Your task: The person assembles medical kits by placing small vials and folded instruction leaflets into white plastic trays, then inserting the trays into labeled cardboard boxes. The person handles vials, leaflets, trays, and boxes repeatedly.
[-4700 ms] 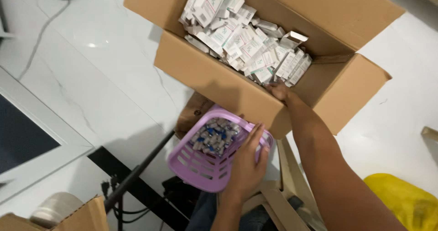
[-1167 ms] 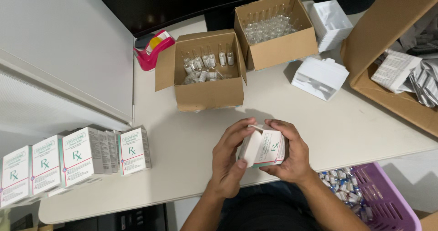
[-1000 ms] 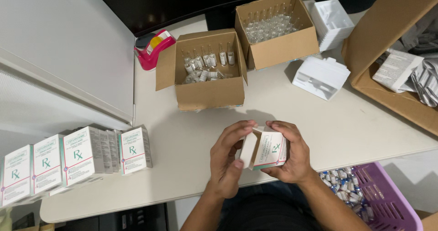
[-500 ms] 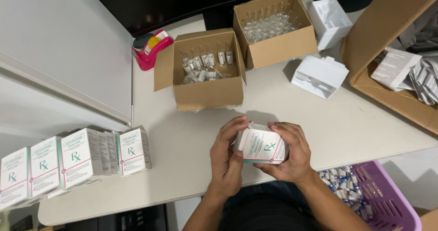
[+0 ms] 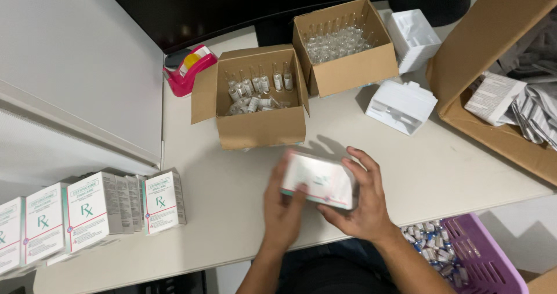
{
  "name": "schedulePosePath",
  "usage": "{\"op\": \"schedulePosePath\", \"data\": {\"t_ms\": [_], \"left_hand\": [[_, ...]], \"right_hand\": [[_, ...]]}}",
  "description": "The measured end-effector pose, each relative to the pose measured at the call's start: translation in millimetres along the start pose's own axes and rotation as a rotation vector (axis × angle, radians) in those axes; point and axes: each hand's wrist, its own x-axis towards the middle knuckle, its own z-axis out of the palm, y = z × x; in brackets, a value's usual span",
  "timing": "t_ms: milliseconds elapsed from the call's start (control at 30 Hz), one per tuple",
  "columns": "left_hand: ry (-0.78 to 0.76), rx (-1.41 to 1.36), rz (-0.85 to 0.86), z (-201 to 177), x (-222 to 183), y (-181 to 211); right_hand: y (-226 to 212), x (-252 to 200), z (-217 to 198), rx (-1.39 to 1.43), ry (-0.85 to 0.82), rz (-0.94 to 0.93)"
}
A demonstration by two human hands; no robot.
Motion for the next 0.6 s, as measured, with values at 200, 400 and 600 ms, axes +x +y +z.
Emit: {"op": "schedulePosePath", "data": {"t_ms": [200,400,600], "left_hand": [[0.189,-0.043,-0.091,-12,1,-15],[0.099,0.114,0.109,-8,-9,-15],[0.201,0.225,-0.022,-2,-5,-14]], "right_hand": [[11,-11,4,0.143,-0.014,-0.017],[27,-30,8,0.278,0.057,0.199],[34,-42,12,0.332,0.140,0.236]]}}
